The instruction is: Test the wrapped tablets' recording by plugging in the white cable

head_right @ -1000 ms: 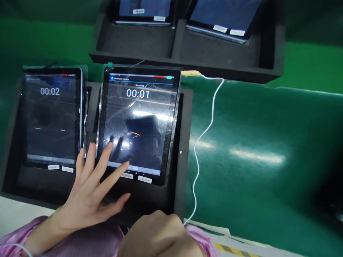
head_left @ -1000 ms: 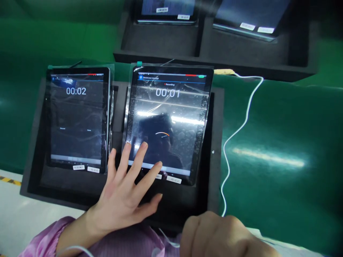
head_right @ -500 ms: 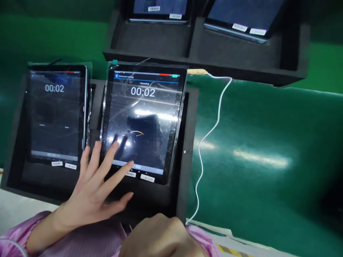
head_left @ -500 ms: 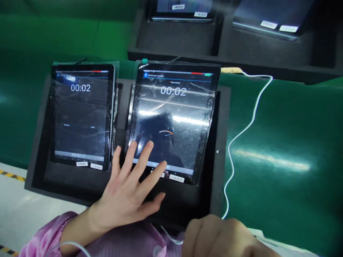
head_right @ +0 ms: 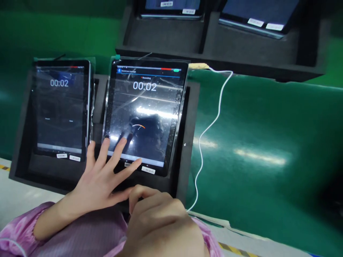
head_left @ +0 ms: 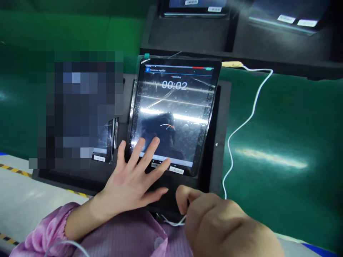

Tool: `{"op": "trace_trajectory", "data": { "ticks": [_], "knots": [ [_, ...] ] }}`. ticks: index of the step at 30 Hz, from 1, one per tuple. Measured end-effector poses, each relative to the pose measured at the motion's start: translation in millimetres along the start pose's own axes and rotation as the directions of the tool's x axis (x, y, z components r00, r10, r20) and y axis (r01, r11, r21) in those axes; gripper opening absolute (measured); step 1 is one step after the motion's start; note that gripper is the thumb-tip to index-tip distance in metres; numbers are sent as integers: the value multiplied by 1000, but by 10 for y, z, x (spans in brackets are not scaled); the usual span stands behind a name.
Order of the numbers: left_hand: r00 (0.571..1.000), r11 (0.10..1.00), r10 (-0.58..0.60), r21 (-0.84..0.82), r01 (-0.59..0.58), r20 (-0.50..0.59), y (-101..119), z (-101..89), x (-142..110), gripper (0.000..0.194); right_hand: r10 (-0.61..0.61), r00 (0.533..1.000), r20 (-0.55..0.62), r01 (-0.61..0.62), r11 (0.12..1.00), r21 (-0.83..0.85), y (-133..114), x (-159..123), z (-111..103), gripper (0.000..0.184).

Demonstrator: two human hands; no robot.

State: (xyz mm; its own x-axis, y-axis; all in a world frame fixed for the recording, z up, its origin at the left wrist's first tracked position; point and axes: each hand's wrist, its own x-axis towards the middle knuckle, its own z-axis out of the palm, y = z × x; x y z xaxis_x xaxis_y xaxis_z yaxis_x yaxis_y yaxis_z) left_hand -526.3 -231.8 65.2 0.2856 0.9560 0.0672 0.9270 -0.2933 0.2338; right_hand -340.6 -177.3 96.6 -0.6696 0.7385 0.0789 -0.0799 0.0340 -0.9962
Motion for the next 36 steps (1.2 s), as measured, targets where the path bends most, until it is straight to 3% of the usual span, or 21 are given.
{"op": "trace_trajectory", "data": {
  "ticks": [3,9,12,16,22,25,27,29,31,34,36],
  "knots": [
    [999,999,-12,37,13,-34,-8,0,-16,58,-163,984,-77,174,972,158,19,50,3,37],
    [997,996,-15,88,22,-74,-41,13,-51,54,-254,959,-124,279,917,285,177,87,-12,15],
    [992,996,-46,72,55,-117,-51,21,-84,60,-304,941,-150,334,907,256,209,43,-8,16],
    [991,996,-53,67,62,-125,-44,22,-135,58,-264,958,-108,280,945,169,201,-67,-5,19],
    [989,996,-13,89,26,-145,-27,46,-121,45,-214,963,-164,230,969,86,203,-299,-4,18],
    [994,994,-19,103,30,-110,-37,59,-100,48,-193,963,-186,206,977,49,207,-410,-20,17],
    [989,994,-17,100,32,-148,-24,49,-114,51,-203,960,-193,212,977,26,209,-465,-31,17],
    [969,999,-19,42,30,-247,34,18,-158,48,-213,957,-195,212,977,-30,206,-486,-36,19],
    [946,992,-11,-120,-29,-323,146,-26,-218,38,-222,962,-160,200,970,-139,194,-470,-34,19],
    [939,889,14,-425,-169,-344,350,-69,-304,32,-239,971,-16,222,922,-317,131,-428,-55,14],
    [937,824,3,-530,-200,-349,444,-63,-346,27,-229,970,87,244,880,-407,40,-458,-115,12]
  ]
}}
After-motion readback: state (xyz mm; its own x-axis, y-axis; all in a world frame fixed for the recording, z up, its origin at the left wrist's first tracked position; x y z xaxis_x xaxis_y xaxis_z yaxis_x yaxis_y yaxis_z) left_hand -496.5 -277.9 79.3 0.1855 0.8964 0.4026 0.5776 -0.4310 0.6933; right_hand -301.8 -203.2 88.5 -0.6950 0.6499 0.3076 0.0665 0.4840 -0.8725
